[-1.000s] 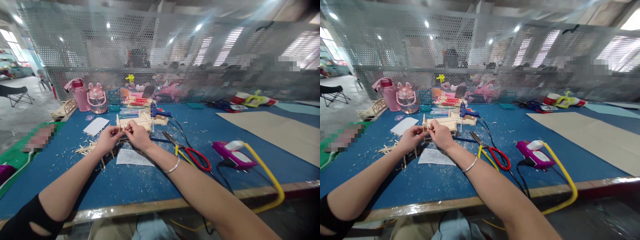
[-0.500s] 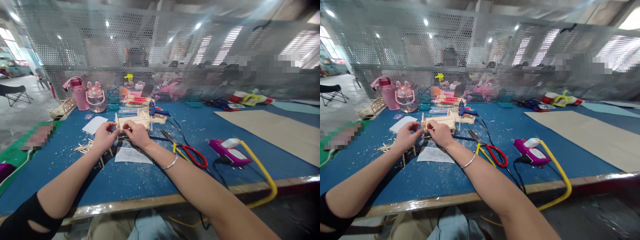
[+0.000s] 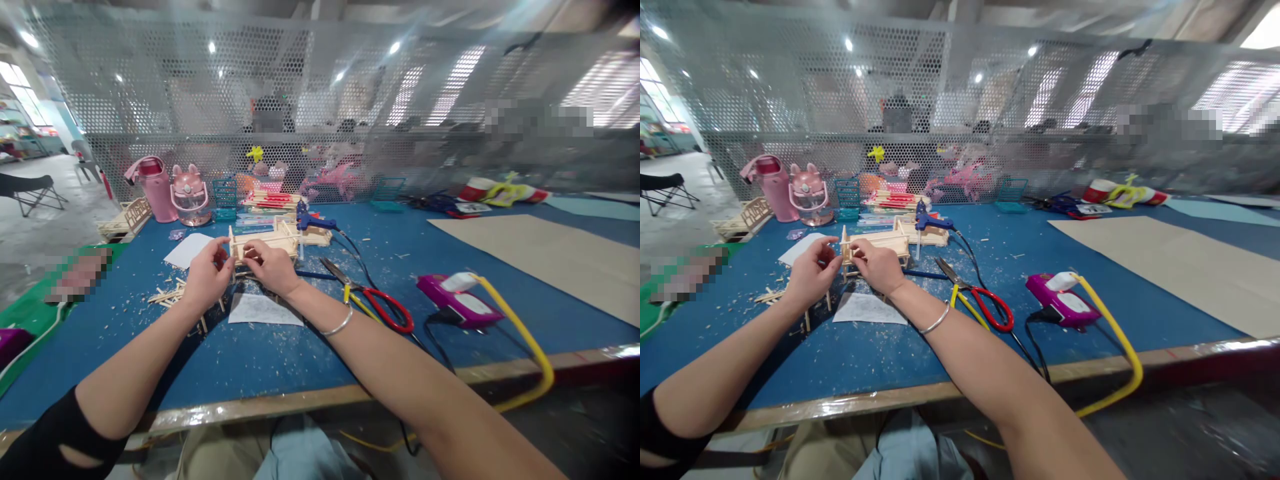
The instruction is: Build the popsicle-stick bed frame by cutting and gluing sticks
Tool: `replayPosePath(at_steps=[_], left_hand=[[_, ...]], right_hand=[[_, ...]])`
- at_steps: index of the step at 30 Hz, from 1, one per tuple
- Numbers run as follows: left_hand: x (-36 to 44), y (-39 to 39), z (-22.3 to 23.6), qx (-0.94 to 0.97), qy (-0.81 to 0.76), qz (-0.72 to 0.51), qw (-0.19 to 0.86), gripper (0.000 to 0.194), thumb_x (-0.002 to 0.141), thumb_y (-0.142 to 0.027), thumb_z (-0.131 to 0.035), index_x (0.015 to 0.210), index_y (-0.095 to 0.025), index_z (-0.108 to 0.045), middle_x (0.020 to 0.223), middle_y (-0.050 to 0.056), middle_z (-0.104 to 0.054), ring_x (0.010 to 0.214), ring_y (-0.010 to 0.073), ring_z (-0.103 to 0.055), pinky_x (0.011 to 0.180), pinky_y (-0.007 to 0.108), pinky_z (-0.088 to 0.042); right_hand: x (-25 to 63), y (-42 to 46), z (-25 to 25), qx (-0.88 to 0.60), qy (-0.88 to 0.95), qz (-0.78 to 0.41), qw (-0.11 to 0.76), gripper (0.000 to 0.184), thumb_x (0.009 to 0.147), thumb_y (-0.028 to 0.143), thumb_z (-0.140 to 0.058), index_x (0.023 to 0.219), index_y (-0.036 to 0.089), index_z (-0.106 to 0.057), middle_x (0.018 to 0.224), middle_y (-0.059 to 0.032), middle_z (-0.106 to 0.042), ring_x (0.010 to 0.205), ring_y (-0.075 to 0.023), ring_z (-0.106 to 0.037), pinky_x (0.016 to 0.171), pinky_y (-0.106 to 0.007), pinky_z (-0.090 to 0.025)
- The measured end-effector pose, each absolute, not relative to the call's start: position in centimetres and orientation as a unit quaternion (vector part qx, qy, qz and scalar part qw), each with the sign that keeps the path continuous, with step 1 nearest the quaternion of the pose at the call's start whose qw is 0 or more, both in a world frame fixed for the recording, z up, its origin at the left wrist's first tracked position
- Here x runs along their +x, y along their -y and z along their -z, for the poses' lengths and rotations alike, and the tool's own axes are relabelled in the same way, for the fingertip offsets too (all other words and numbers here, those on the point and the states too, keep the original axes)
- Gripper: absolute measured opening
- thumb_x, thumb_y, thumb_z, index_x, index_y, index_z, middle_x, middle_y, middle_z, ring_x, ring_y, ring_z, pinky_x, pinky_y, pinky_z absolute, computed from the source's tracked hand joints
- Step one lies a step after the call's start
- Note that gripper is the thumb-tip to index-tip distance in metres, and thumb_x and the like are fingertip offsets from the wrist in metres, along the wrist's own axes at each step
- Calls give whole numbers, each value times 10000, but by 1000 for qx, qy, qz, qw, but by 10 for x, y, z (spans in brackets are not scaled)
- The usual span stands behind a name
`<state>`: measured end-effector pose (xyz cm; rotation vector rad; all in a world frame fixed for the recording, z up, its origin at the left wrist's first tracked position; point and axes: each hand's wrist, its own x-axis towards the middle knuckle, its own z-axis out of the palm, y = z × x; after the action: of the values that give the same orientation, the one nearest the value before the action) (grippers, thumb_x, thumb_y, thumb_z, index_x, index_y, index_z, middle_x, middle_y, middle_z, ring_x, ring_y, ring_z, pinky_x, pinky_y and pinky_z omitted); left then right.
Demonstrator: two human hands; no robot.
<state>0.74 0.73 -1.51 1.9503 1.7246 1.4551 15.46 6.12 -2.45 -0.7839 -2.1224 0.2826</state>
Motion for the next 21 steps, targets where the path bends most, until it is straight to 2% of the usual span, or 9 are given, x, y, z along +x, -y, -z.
replayPosePath(at_steps=[6,21], left_hand=[[8,-8,17,647,-586,-478,100,357,729,-243,-507,1070,-138,-512,736,9,-566,597,111,-508,569,235,-418],[6,-10,16,610,-627,-468,128,343,695,-169,-481,1034,-155,-530,783,6,-578,615,115,-520,613,248,-410]], right_hand=[[154,-62,24,-301,852,-97,418,224,778,171,-539,989,188,-612,919,-43,-691,774,-137,-647,708,-237,-464],[157,-63,23,-288,846,-106,437,287,755,142,-465,970,175,-653,843,-38,-699,722,-138,-632,679,-248,-476]])
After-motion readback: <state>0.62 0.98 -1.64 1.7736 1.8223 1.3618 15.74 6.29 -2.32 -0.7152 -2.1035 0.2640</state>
